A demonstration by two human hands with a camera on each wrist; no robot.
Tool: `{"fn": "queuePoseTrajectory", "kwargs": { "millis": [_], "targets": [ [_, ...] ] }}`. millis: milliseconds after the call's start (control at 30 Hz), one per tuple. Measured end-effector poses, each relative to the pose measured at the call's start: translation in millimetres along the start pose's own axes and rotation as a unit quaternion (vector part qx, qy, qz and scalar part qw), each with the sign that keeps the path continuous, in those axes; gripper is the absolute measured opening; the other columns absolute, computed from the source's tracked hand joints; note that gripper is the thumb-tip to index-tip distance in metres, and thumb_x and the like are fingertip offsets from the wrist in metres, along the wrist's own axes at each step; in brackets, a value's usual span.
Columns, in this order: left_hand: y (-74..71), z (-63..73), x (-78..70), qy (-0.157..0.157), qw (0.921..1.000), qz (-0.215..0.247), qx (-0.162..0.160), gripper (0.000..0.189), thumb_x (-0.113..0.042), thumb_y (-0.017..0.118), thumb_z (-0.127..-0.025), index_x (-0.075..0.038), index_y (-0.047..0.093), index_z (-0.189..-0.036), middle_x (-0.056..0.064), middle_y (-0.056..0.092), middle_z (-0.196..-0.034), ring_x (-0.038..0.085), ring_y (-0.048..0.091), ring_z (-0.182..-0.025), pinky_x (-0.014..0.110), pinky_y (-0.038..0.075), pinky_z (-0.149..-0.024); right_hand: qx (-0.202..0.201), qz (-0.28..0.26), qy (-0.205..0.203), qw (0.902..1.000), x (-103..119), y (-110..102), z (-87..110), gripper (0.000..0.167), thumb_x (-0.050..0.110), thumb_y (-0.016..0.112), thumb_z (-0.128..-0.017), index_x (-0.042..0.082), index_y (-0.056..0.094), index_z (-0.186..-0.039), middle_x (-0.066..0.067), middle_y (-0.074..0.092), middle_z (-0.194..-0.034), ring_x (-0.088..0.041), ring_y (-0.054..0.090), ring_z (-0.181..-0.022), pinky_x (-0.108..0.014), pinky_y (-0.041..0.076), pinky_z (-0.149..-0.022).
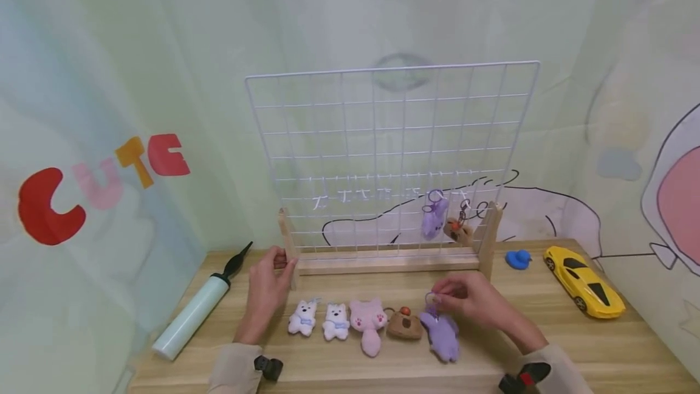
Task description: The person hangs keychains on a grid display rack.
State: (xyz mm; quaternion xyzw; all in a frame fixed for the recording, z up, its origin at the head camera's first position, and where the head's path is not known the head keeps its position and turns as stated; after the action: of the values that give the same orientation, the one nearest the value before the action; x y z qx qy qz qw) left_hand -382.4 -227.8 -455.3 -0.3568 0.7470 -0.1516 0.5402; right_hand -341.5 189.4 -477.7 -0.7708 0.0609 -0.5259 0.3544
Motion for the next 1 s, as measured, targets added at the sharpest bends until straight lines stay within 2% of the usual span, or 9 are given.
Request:
{"fn": "queuePoseTrajectory", "kwargs": {
  "millis": [267, 367, 500, 633, 767, 1000],
  "targets": [
    [-0.8, -5.6, -2.3, 0.006, 1.0000, 0.001, -0.002, 0.020, -0.013, 0.074, -0.104, 0.000, 0.067, -0.117, 0.022, 0.078, -0.117, 0.037, 0.078, -0.108, 0.052, 0.068, -0.091, -0.068, -0.008, -0.024, 0.9974, 42.3, -27.2, -12.4, 0.011, 0.009, 0.079, -0.099, 0.017, 0.080, -0.108, 0.000, 0.083, -0.104, -0.012, 0.080, -0.093, -0.024, 0.068, -0.082],
    [-0.4, -7.6, -1.3, 0.002, 1.0000, -0.001, 0.000, 0.020, -0.014, 0.073, -0.105, 0.000, 0.067, -0.118, 0.022, 0.078, -0.117, 0.036, 0.078, -0.109, 0.051, 0.069, -0.091, -0.108, 0.005, -0.030, 0.9937, 55.7, -38.2, -15.6, 0.012, 0.009, 0.081, -0.097, 0.016, 0.082, -0.107, -0.001, 0.083, -0.104, -0.014, 0.080, -0.091, -0.024, 0.068, -0.078],
    [-0.8, -8.9, -0.2, 0.000, 1.0000, -0.002, 0.002, 0.021, -0.014, 0.074, -0.104, -0.001, 0.067, -0.119, 0.021, 0.077, -0.118, 0.035, 0.077, -0.109, 0.050, 0.069, -0.091, -0.176, 0.044, -0.032, 0.9829, 72.9, -53.9, -18.1, 0.010, 0.011, 0.082, -0.097, 0.016, 0.082, -0.106, -0.002, 0.083, -0.100, -0.014, 0.079, -0.084, -0.022, 0.067, -0.072],
    [-1.9, -9.2, -0.8, 0.007, 1.0000, -0.003, 0.000, 0.020, -0.014, 0.075, -0.103, -0.001, 0.068, -0.117, 0.021, 0.078, -0.116, 0.035, 0.078, -0.107, 0.050, 0.069, -0.090, -0.232, 0.057, -0.031, 0.9706, 86.5, -67.8, -18.3, 0.011, 0.011, 0.082, -0.097, 0.012, 0.081, -0.108, -0.005, 0.083, -0.100, -0.009, 0.078, -0.084, -0.017, 0.064, -0.075],
    [-1.5, -8.2, -2.3, 0.015, 0.9999, 0.003, 0.001, 0.019, -0.013, 0.076, -0.103, 0.000, 0.068, -0.115, 0.021, 0.079, -0.114, 0.035, 0.079, -0.105, 0.051, 0.069, -0.090, -0.275, 0.039, -0.035, 0.9599, 100.3, -81.4, -18.6, 0.012, 0.013, 0.082, -0.097, 0.010, 0.081, -0.109, -0.008, 0.084, -0.101, -0.004, 0.077, -0.085, -0.014, 0.063, -0.077],
    [0.9, -3.1, 3.4, 0.001, 1.0000, -0.002, 0.005, 0.020, -0.013, 0.075, -0.103, 0.000, 0.068, -0.115, 0.021, 0.079, -0.114, 0.034, 0.079, -0.106, 0.051, 0.069, -0.090, -0.323, 0.003, -0.043, 0.9454, 124.2, -98.0, -25.8, 0.016, 0.019, 0.081, -0.099, 0.009, 0.081, -0.112, -0.009, 0.084, -0.105, 0.002, 0.077, -0.087, -0.013, 0.063, -0.079]
  ]
}}
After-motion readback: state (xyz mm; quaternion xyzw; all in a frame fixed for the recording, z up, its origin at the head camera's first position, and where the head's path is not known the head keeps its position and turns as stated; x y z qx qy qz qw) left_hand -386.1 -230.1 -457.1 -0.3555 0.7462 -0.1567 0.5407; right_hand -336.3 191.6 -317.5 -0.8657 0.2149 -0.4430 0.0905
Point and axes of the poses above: each hand's wrist, its own z-axis away from the middle knuckle, its own y-axis out of the palm, x = y × z, the point moved 10 cm from there along -z, towards the middle knuckle
